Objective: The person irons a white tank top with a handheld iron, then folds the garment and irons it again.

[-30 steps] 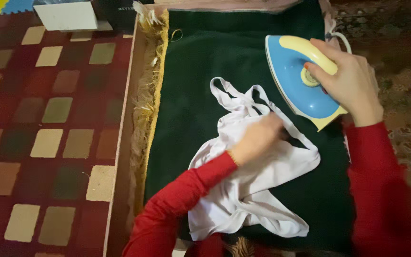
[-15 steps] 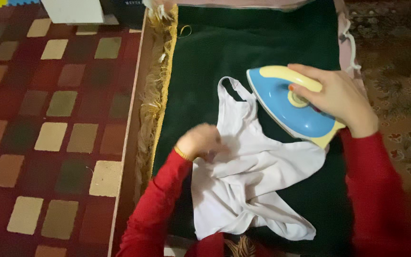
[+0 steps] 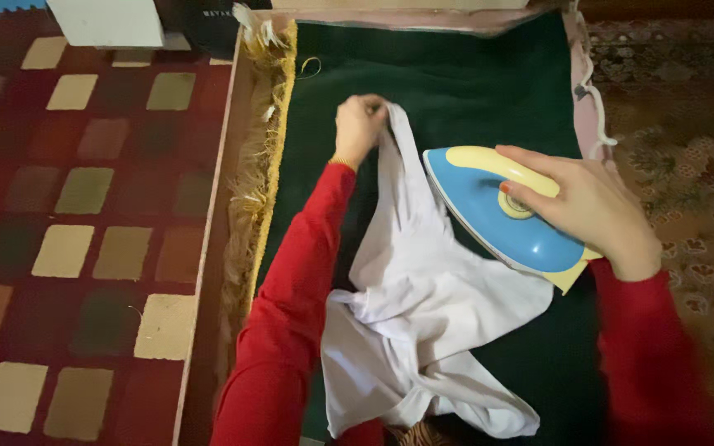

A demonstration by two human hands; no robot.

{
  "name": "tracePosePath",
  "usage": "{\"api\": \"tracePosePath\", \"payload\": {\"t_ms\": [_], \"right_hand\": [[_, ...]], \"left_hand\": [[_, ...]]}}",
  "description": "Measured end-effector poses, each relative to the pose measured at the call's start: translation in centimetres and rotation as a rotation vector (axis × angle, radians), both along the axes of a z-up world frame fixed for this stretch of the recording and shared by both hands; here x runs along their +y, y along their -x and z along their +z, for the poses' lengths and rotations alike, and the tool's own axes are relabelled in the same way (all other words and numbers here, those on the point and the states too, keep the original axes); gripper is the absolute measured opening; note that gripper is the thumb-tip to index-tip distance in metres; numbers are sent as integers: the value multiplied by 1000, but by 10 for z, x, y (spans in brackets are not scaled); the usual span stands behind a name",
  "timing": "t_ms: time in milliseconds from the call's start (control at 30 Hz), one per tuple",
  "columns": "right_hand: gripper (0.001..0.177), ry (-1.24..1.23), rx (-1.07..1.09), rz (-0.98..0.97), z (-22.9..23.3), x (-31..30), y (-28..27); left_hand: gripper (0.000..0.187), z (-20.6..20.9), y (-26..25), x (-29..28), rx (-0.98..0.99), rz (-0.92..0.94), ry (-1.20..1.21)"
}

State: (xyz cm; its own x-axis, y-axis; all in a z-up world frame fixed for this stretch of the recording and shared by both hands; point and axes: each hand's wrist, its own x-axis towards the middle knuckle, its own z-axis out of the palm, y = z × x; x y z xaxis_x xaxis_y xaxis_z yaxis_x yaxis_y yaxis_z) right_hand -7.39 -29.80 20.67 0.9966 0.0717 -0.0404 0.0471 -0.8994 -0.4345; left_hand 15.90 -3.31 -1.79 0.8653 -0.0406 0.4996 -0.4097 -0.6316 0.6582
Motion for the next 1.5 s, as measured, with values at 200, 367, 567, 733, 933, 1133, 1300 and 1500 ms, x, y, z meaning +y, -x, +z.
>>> {"api": "tracePosePath", "payload": {"t_ms": [200,367,567,733,933,1133,1300,1500], "right_hand": [[51,21,-73,142,-3,4,4],[52,144,55,117,-4,16,9],[53,378,209,96,-43,44,0],[53,316,-131,25,-90,62,-4],[49,236,-219,-65,-113,74,-56],[49,191,-230,-62,-118,78,-97],[49,159,-99,-14,-97,77,-76],[53,263,-44,7,-92,58,-23]], "left_hand": [[34,-21,-27,20,313,4,447],[36,-41,-6,33,241,135,346],[42,-28,9,24,548,142,241],[42,-12,28,7,569,49,284],[25,-24,21,2,476,52,348],[22,-25,18,1,449,109,435],[34,-10,25,0,497,130,511],[38,-1,37,5,500,29,343]]}}
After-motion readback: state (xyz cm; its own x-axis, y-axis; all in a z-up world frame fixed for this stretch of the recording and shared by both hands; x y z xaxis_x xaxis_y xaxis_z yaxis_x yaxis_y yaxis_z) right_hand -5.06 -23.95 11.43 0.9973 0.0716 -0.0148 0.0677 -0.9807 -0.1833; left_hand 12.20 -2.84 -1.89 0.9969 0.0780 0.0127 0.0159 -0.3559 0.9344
